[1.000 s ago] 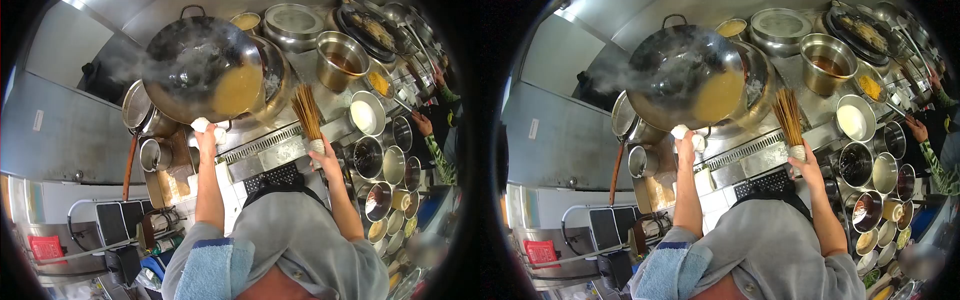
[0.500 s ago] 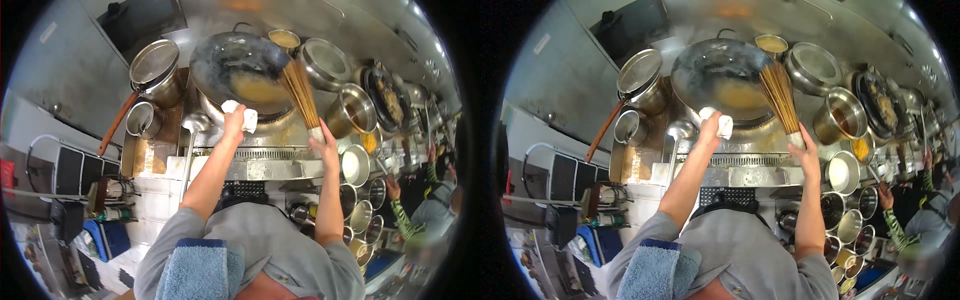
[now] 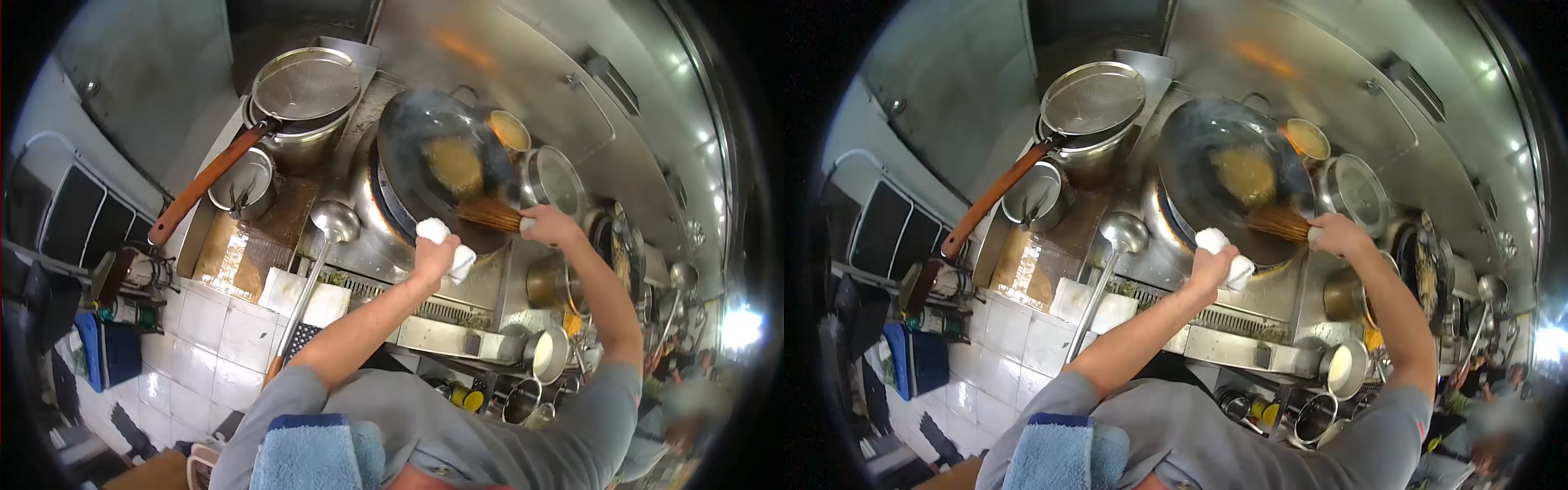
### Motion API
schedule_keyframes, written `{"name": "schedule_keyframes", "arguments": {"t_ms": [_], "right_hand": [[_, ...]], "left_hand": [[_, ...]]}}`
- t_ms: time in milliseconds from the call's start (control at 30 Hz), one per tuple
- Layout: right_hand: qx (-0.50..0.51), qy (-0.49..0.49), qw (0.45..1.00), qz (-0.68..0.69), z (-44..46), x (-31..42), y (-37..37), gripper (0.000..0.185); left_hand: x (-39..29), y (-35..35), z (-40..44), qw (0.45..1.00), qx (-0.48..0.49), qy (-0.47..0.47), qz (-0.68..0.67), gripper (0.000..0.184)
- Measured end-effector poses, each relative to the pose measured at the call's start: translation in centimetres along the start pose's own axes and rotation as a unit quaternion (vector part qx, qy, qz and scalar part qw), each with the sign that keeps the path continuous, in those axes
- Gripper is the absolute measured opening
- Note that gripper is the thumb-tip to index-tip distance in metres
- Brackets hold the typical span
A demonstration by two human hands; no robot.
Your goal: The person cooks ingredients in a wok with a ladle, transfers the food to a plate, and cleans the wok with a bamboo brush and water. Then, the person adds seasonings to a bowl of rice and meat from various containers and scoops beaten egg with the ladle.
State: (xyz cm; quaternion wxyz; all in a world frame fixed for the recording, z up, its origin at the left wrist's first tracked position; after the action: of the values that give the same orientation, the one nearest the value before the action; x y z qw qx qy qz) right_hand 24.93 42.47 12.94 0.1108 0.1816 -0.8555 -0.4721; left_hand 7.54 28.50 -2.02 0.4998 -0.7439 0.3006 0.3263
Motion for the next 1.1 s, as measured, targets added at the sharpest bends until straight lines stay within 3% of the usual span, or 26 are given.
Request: {"name": "schedule_keyframes", "arguments": {"t_ms": [33,133,200,300,400,467,600,700,733,867,933,1033,1100], "right_hand": [[-0.012,0.036,0.997,-0.074,3.4,-0.1,-0.4,0.056],[0.051,-0.080,0.993,0.073,10.3,1.3,0.5,0.068],[0.006,-0.085,0.984,0.158,8.6,2.0,0.3,0.070],[0.002,0.052,0.998,0.033,6.8,-3.9,-3.6,0.066],[0.086,0.006,0.992,-0.093,6.3,-5.0,-0.3,0.067],[0.038,-0.003,0.999,-0.003,10.1,-1.6,1.7,0.067],[0.033,-0.075,0.982,0.167,7.1,2.4,0.1,0.066],[0.031,0.049,0.998,0.009,8.0,-5.1,-2.0,0.067],[0.030,0.027,0.999,-0.035,8.3,-6.0,-1.3,0.069],[0.026,-0.021,0.996,0.080,9.8,-0.1,1.7,0.069],[0.018,-0.019,0.992,0.123,9.9,-0.4,-1.1,0.069],[0.036,0.038,0.998,0.017,7.1,-4.7,-2.5,0.068],[0.002,0.070,0.997,0.029,10.1,-5.5,-1.6,0.068]], "left_hand": [[-0.1,0.2,0.6,1.000,0.005,0.006,0.008,0.014],[-0.1,0.2,0.0,0.999,0.011,0.028,0.023,0.006],[-0.4,0.0,-0.1,0.999,0.029,0.023,-0.014,0.006],[-0.1,0.1,0.0,0.999,0.034,0.028,-0.005,0.006],[-0.1,0.2,0.3,0.999,0.039,0.015,0.032,0.009],[-0.2,0.2,0.1,0.999,0.024,0.035,0.006,0.011],[-0.3,0.2,-0.1,0.997,0.038,0.067,-0.009,0.009],[-0.8,0.1,0.0,0.999,0.036,0.041,-0.003,0.011],[-0.7,0.1,0.2,0.999,0.033,0.041,0.002,0.015],[-0.7,-0.1,-0.4,0.997,0.035,0.070,0.005,0.021],[-1.0,-0.1,-0.6,0.993,0.042,0.115,0.006,0.024],[-1.1,-0.1,-0.5,0.996,0.031,0.087,0.008,0.025],[-0.6,0.1,-0.6,0.996,0.029,0.078,0.015,0.024]]}}
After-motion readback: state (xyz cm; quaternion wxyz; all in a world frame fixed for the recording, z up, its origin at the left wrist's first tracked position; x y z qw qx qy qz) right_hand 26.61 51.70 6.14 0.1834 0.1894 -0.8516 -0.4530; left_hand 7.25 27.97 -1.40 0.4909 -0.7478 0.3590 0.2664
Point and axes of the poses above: each hand's wrist, its own z-axis towards the middle knuckle, its own y-axis out of the back of the hand, x = y × z, the point moved 4 cm from there along z, towards the middle knuckle, and after that the axes turned 12 degrees about x, right-handed, at the moved point
